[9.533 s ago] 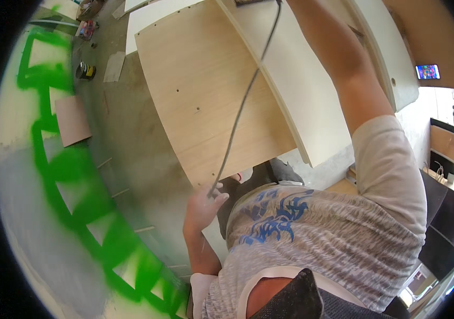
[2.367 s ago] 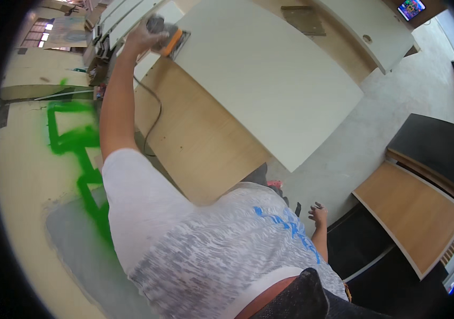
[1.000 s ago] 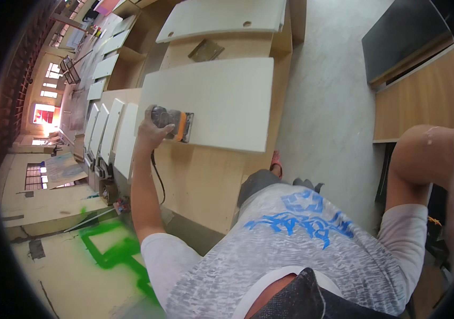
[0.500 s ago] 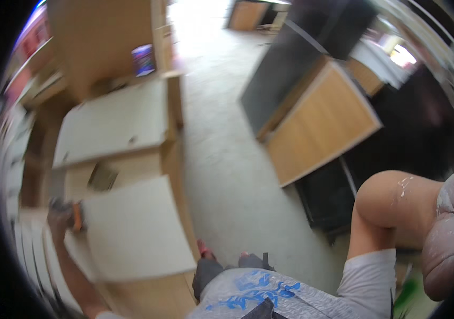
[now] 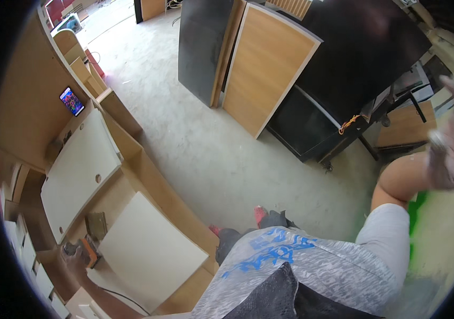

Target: Sanding the surface of wooden cabinet doors using an orbital power sander.

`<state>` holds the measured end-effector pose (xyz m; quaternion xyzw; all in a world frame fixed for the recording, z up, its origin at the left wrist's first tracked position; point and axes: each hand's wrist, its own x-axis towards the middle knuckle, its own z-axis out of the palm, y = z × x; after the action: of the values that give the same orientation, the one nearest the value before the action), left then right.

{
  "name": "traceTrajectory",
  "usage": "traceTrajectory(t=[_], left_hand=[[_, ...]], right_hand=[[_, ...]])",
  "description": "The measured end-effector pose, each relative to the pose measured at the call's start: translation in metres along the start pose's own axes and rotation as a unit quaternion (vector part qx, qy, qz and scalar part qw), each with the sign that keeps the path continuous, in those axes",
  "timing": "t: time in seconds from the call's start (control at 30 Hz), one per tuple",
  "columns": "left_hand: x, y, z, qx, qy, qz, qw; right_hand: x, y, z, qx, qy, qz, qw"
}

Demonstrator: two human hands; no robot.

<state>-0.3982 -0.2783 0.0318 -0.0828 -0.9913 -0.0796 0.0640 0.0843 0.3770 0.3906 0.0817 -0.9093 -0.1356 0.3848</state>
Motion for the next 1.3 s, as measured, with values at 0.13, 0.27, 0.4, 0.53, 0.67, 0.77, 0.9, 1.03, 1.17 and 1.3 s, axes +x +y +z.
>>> traceTrajectory(t=[0.13, 0.27, 0.4, 0.53, 0.67, 0.77, 0.9, 1.03, 1.17, 1.3], left_hand=[[-0.075, 0.064, 0.009, 0.022, 0.1, 0.191, 0.976], [-0.108, 0.214, 0.003, -0.093, 0.051, 0.125, 0.987], [-0.164, 0.349, -0.036, -0.069, -0.038, -0.092, 0.993], [-0.186, 0.371, -0.054, -0.071, -0.053, -0.088, 0.992], [-0.181, 0.32, -0.049, -0.034, -0.039, -0.124, 0.991], [-0.164, 0.247, -0.05, -0.017, -0.017, -0.177, 0.984], [-0.136, 0.148, -0.057, -0.028, 0.005, -0.252, 0.967], [-0.105, 0.081, -0.057, -0.076, 0.035, -0.285, 0.955], [-0.085, 0.091, -0.054, -0.095, 0.072, -0.244, 0.962], [-0.09, 0.186, -0.054, 0.005, 0.028, -0.167, 0.986]], right_hand=[[-0.09, 0.043, 0.082, 0.206, 0.12, 0.234, 0.943], [-0.223, 0.106, 0.209, 0.341, -0.01, 0.479, 0.809], [-0.3, 0.06, 0.327, 0.246, -0.396, 0.426, 0.775], [-0.401, -0.027, 0.417, 0.43, -0.541, 0.325, 0.645], [-0.456, -0.073, 0.396, 0.414, -0.618, 0.466, 0.479], [-0.508, -0.068, 0.348, 0.356, -0.597, 0.559, 0.452], [-0.554, -0.063, 0.271, 0.268, -0.545, 0.699, 0.379], [-0.561, -0.09, 0.216, 0.23, -0.514, 0.754, 0.337], [-0.605, -0.128, 0.215, 0.243, -0.554, 0.721, 0.336], [-0.616, -0.12, 0.248, 0.291, -0.573, 0.697, 0.318]])
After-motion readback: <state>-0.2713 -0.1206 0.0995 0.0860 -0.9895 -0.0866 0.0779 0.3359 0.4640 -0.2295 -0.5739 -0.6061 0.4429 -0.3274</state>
